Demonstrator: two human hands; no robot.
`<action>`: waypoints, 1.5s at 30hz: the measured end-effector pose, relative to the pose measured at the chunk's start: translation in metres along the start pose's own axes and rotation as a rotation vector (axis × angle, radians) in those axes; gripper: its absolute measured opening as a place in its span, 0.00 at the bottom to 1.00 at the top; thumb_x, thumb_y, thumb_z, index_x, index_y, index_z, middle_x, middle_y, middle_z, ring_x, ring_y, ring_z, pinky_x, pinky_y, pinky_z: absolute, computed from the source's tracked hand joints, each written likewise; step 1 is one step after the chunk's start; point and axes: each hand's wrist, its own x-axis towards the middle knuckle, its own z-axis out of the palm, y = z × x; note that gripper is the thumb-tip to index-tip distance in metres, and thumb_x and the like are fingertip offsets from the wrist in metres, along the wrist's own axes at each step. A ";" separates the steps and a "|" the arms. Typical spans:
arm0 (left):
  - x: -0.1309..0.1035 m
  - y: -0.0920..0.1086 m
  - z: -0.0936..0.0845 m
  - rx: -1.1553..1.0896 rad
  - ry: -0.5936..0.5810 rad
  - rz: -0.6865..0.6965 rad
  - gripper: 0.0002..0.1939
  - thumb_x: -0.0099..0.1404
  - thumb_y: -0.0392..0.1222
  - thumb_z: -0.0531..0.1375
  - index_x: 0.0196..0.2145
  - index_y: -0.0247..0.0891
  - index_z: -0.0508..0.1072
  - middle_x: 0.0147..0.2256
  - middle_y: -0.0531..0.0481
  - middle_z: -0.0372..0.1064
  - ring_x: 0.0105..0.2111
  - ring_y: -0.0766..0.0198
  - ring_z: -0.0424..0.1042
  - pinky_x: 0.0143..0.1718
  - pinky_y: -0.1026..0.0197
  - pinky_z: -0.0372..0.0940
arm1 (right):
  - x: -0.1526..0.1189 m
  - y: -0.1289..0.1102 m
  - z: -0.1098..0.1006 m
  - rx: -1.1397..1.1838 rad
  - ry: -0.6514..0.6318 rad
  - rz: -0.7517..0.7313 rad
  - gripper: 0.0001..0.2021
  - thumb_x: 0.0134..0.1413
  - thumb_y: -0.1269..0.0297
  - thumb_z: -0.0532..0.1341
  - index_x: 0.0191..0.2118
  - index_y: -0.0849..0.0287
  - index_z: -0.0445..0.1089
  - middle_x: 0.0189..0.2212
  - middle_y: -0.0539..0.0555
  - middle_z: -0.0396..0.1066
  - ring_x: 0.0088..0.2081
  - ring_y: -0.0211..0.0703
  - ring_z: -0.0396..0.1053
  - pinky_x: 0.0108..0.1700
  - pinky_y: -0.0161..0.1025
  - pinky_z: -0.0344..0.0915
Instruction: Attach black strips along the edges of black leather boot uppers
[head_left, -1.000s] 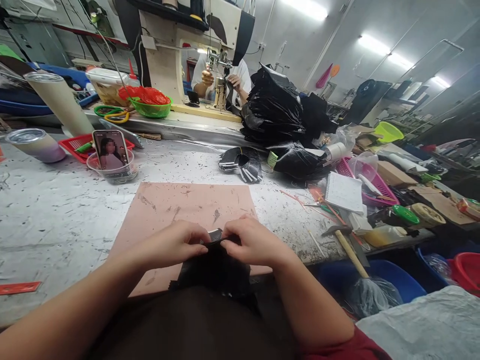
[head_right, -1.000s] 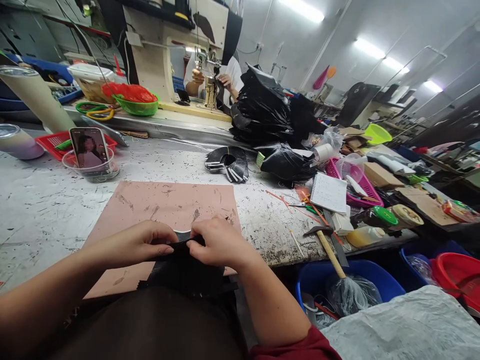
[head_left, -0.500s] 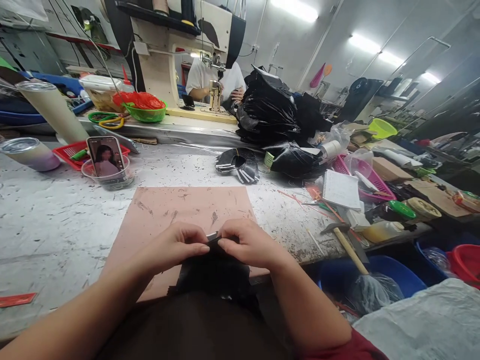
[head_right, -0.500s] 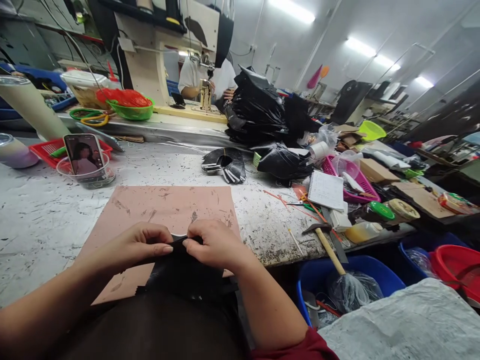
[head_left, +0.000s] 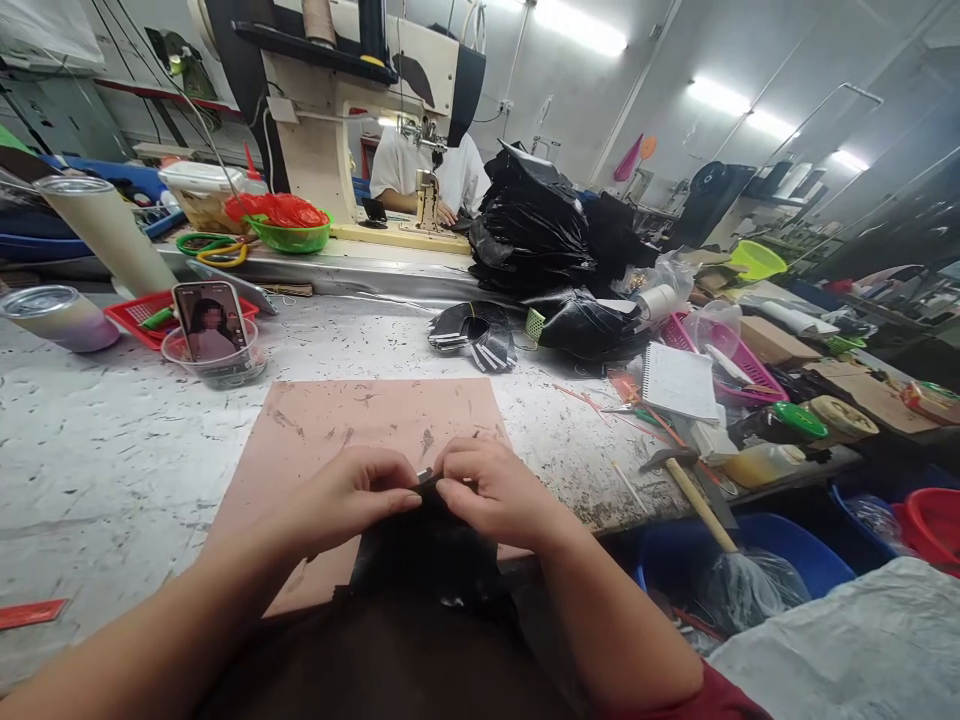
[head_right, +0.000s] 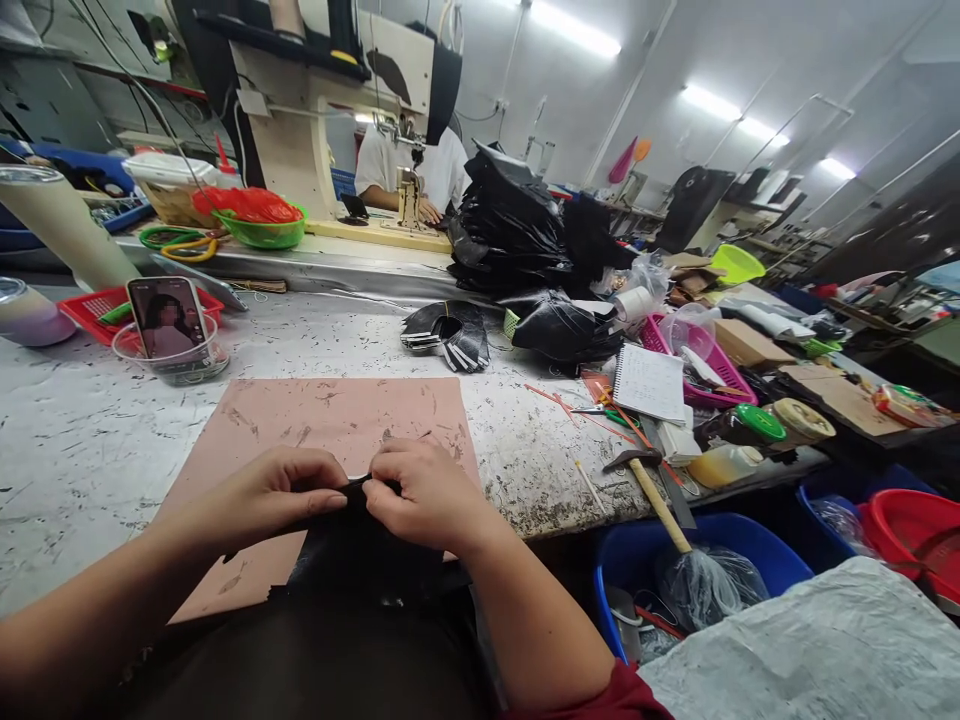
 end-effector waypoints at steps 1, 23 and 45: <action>0.000 -0.001 0.001 -0.030 0.006 -0.010 0.14 0.54 0.51 0.57 0.24 0.35 0.68 0.19 0.55 0.57 0.22 0.69 0.55 0.22 0.67 0.52 | 0.000 0.001 0.000 0.024 -0.003 0.001 0.11 0.49 0.76 0.55 0.19 0.60 0.59 0.27 0.50 0.67 0.32 0.36 0.64 0.38 0.34 0.58; 0.002 0.006 -0.002 0.105 -0.020 0.021 0.14 0.54 0.49 0.56 0.32 0.36 0.70 0.22 0.55 0.60 0.24 0.66 0.58 0.25 0.65 0.55 | -0.009 0.003 -0.007 0.032 0.104 -0.026 0.10 0.47 0.74 0.58 0.21 0.59 0.56 0.33 0.52 0.67 0.35 0.39 0.65 0.39 0.36 0.60; 0.003 -0.007 -0.004 -0.018 -0.159 0.000 0.16 0.57 0.49 0.56 0.36 0.35 0.72 0.26 0.53 0.63 0.27 0.66 0.60 0.28 0.66 0.57 | -0.007 0.012 -0.006 0.222 -0.057 0.021 0.06 0.53 0.71 0.57 0.26 0.59 0.62 0.36 0.51 0.71 0.37 0.39 0.67 0.41 0.36 0.61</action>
